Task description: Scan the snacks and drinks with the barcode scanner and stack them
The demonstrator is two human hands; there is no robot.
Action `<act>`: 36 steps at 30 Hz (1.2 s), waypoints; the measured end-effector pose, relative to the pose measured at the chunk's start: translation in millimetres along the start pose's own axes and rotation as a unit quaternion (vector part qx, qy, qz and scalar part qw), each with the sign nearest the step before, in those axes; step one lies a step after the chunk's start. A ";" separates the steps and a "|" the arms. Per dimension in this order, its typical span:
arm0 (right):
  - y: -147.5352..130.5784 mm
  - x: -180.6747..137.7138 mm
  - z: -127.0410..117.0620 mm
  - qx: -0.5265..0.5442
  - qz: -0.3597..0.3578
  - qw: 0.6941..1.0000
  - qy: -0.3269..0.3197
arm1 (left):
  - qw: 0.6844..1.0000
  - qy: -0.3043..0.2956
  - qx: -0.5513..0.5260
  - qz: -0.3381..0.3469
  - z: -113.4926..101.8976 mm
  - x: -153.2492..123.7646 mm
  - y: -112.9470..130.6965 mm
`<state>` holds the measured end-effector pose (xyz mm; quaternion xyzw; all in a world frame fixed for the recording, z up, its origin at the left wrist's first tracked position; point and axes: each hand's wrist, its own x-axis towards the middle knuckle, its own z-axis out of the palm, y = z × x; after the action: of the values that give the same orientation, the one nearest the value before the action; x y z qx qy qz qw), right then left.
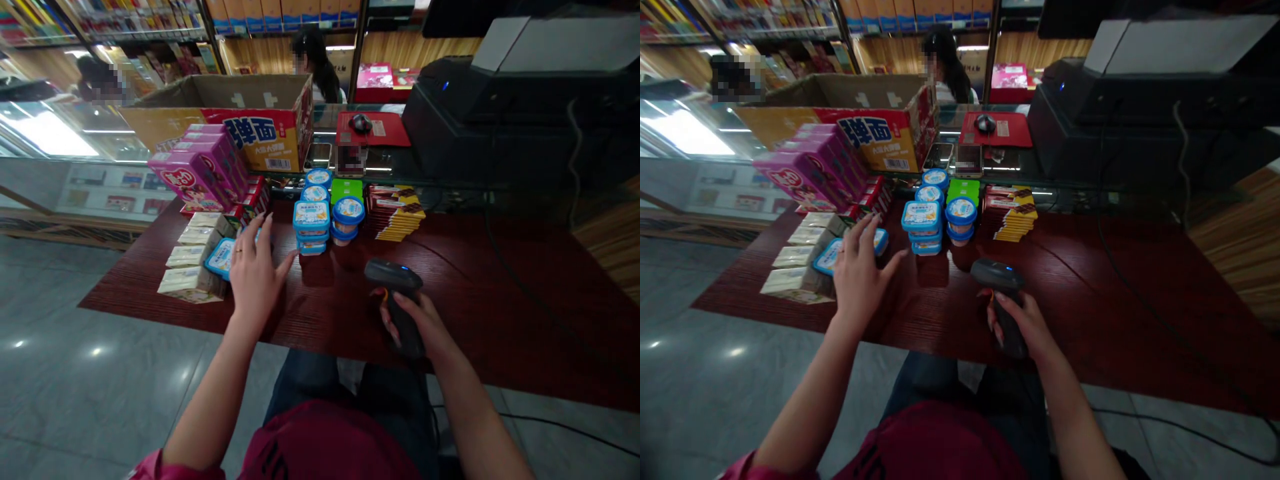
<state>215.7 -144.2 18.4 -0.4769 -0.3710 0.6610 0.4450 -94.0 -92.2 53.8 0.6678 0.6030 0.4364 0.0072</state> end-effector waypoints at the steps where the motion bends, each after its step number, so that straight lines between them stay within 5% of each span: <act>1: -0.3 -0.7 0.0 -0.001 0.001 1.000 -0.007 | 1.000 0.013 0.021 -0.004 -9.5 -7.3 -5.3; 8: -0.9 -5.0 5.9 -0.027 -0.002 0.997 -0.075 | 0.993 0.022 0.113 -0.030 -38.0 -45.0 -34.5; 20: 8.3 -9.2 12.6 -0.014 -0.001 0.996 -0.090 | 0.999 0.001 0.046 0.000 -41.4 -42.7 -46.6; 24: 6.6 -8.8 13.8 -0.003 -0.003 0.996 -0.090 | 0.994 0.050 -0.099 0.002 -26.9 -48.0 -32.2; 27: 5.8 -9.1 14.3 0.003 -0.003 0.995 -0.103 | 0.942 0.009 -0.326 -0.086 -3.3 -55.7 -16.1; 30: 6.4 -10.9 12.9 0.012 0.003 0.991 -0.131 | 0.829 -0.070 -0.513 -0.213 17.9 -62.9 -1.3; 33: 7.7 -13.7 10.1 0.027 0.012 0.989 -0.147 | 0.748 -0.135 -0.590 -0.270 24.5 -66.0 8.6; 36: 9.4 -15.5 7.4 0.041 0.012 0.988 -0.145 | 0.715 -0.174 -0.614 -0.286 19.9 -66.8 12.7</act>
<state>208.7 -162.3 16.4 -0.3616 -0.3983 0.7432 0.3978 -64.9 -139.5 10.0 0.3765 0.3525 0.5643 0.6447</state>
